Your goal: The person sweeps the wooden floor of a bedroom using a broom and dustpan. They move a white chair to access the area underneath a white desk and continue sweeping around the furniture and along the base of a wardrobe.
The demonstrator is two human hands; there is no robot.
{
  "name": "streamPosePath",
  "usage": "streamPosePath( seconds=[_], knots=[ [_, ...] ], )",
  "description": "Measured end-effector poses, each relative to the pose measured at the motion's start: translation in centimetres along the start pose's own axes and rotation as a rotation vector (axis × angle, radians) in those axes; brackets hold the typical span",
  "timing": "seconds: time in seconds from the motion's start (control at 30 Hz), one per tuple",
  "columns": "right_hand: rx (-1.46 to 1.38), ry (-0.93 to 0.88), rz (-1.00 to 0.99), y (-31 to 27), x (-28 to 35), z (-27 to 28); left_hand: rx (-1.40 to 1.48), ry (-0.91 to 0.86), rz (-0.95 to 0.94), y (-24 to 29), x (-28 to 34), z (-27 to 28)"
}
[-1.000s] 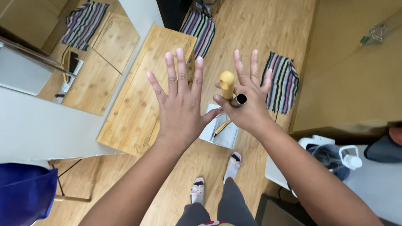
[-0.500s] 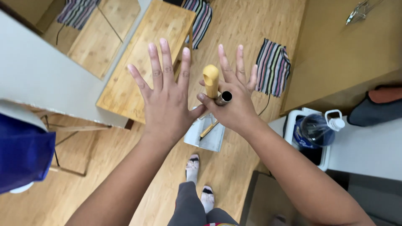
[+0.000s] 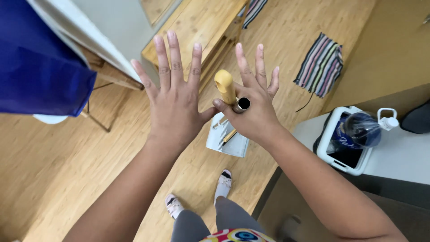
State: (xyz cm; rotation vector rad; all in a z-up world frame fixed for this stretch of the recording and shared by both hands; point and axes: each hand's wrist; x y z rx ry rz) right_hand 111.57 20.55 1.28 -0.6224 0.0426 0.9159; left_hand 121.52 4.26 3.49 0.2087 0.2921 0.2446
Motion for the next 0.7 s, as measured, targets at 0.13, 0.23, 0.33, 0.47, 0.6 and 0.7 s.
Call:
streamPosePath(
  seconds=[0.13, 0.23, 0.33, 0.47, 0.6, 0.7],
  knots=[
    [-0.03, -0.037, 0.056, -5.3, 1.0, -1.9, -0.024, 0.005, 0.062, -3.3, 4.8, 3.7],
    [-0.04, -0.063, 0.078, -9.6, 1.7, -3.9, -0.048, 0.028, 0.082, -6.3, 8.5, 6.3],
    [-0.04, -0.086, 0.091, -14.0, 2.5, -6.1, -0.056, 0.024, 0.145, -9.4, 12.3, 8.8],
    [-0.068, -0.105, 0.14, -20.1, 3.5, -10.0, -0.096, 0.04, 0.206, -14.3, 18.1, 11.3],
    [-0.093, -0.153, 0.204, -26.1, 4.0, -14.3, -0.099, 0.042, 0.31, -18.8, 24.3, 13.8],
    [-0.087, -0.193, 0.266, -30.5, 4.0, -17.2, -0.149, 0.038, 0.379, -22.4, 29.0, 15.6]
  ],
)
Point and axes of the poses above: each hand's wrist, its own x-axis away from the middle knuckle, its own z-axis out of the back of the hand, y = z × x, and after that the axes turned 3 degrees about x, right-handed
